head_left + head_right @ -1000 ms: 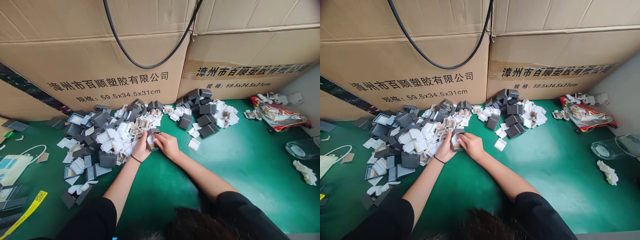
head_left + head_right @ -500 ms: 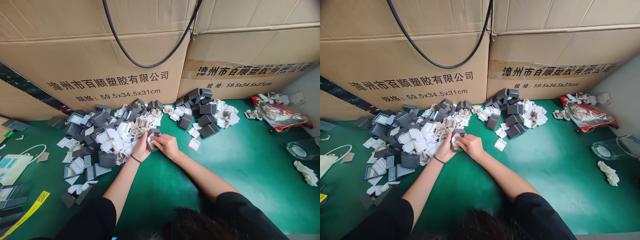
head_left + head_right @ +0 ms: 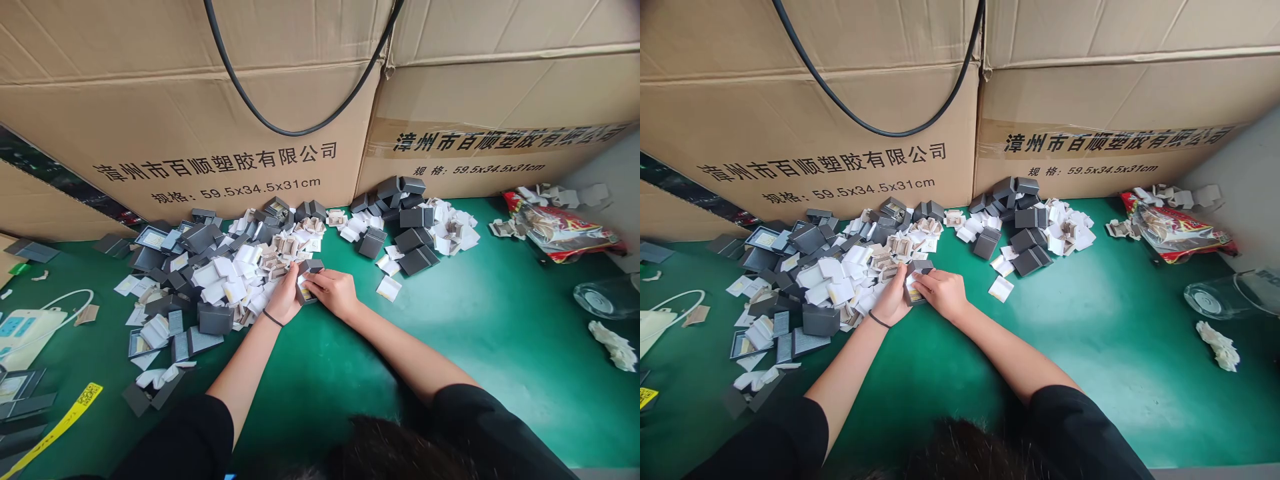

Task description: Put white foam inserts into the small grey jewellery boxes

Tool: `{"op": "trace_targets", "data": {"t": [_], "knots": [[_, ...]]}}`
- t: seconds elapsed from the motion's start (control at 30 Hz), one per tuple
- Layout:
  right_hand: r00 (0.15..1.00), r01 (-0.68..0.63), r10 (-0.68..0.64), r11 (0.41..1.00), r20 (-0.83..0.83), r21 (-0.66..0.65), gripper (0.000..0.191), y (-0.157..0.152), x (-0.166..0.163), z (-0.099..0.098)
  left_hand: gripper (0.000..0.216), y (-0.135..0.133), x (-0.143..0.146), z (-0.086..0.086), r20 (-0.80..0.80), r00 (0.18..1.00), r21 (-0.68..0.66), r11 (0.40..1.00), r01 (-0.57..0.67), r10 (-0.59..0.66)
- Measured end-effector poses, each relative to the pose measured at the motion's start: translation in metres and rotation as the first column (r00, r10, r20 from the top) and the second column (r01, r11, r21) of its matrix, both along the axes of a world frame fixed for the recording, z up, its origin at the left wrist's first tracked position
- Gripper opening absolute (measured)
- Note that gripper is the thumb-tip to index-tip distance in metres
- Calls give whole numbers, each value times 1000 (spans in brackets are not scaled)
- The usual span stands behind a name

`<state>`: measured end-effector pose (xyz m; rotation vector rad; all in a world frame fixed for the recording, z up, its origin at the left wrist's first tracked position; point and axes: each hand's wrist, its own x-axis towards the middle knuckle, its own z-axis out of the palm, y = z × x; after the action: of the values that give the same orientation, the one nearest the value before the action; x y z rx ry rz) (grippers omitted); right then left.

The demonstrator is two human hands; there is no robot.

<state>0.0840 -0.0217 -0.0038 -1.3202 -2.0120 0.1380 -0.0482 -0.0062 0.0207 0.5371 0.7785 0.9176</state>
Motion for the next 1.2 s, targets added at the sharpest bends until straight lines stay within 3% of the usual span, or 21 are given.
{"op": "trace_targets", "data": {"t": [0.13,0.23,0.33,0.47,0.57,0.63,0.7,0.8,0.87,0.93,1.07,1.2], "knots": [[998,8,-5,999,-67,50,30,1,5,7,49,6,-2,0,93,983,-100,984,-146,155],[978,126,-125,992,-165,-6,33,15,13,10,48,11,-5,3,147,940,-170,944,-283,308],[963,240,-251,964,-94,-112,29,37,17,7,47,13,-4,5,169,935,-199,940,-276,311],[970,209,-194,973,146,-102,24,59,11,3,48,13,-3,5,186,941,-182,951,-249,282],[969,174,-156,982,190,-79,17,61,8,3,50,13,-4,4,194,947,-162,960,-227,257],[978,188,-177,978,111,-91,20,56,11,2,50,12,-6,4,195,950,-157,964,-217,245],[965,229,-245,961,-90,-158,26,49,16,1,50,11,-7,3,189,951,-162,963,-216,245],[821,194,-349,915,-452,-354,33,36,19,-2,50,11,-7,2,184,951,-175,960,-217,248],[721,110,-360,903,-593,-415,34,30,18,-2,52,11,-6,0,198,951,-168,964,-207,239],[694,44,-311,918,-649,-394,32,27,15,0,54,12,-5,0,211,951,-154,968,-197,227],[718,-54,-203,937,-665,-345,31,31,10,4,55,12,-4,1,212,951,-149,969,-195,224],[727,-82,-196,927,-658,-367,26,32,11,5,56,12,-2,2,226,955,-124,978,-166,190]]}}
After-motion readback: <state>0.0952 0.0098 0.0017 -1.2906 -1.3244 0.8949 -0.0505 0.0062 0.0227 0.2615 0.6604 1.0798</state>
